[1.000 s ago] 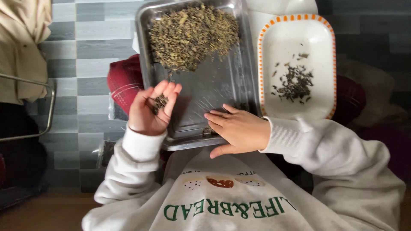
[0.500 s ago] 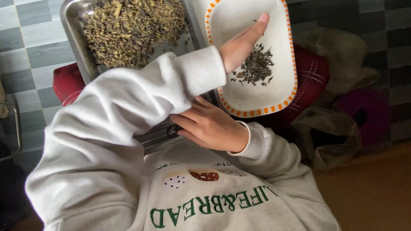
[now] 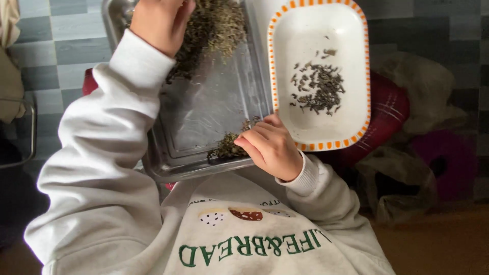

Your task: Sorting through dried tea leaves on a tray to remove specific pieces and placing them in a separate dish

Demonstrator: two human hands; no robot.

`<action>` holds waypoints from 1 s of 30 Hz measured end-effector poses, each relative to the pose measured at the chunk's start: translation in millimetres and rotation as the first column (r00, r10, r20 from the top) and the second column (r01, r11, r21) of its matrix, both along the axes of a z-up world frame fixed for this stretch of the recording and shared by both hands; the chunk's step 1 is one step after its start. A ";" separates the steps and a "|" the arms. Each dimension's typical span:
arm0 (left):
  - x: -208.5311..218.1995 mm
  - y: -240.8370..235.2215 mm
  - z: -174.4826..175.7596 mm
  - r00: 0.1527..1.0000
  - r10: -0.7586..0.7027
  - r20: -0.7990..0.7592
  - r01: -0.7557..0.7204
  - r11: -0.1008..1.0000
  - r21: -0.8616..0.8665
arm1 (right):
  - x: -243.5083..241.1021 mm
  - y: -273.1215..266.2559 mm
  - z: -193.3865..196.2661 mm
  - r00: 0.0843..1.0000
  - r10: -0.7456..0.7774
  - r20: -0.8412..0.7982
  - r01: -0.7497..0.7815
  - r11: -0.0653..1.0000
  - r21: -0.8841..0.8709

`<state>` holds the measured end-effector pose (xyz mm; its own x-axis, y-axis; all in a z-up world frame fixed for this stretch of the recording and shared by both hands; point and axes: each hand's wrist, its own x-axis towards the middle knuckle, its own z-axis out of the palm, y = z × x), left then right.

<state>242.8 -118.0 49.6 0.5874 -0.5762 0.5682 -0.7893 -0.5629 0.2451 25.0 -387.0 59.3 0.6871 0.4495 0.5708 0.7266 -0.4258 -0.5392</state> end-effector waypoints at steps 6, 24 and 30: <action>-29.7 25.5 -13.5 0.992 -0.017 -0.125 0.042 0.980 0.195 | 2.3 13.2 4.0 0.999 0.000 -0.032 -0.001 0.999 -0.045; 24.1 20.3 -74.9 0.982 -0.084 -0.167 0.123 0.964 0.238 | -2.3 19.5 -1.0 0.999 0.011 -0.052 -0.015 0.997 -0.074; 25.1 41.8 -51.2 0.954 -0.149 -0.261 0.151 0.988 -0.011 | -2.5 20.7 -1.6 0.998 0.011 -0.054 -0.016 0.997 -0.078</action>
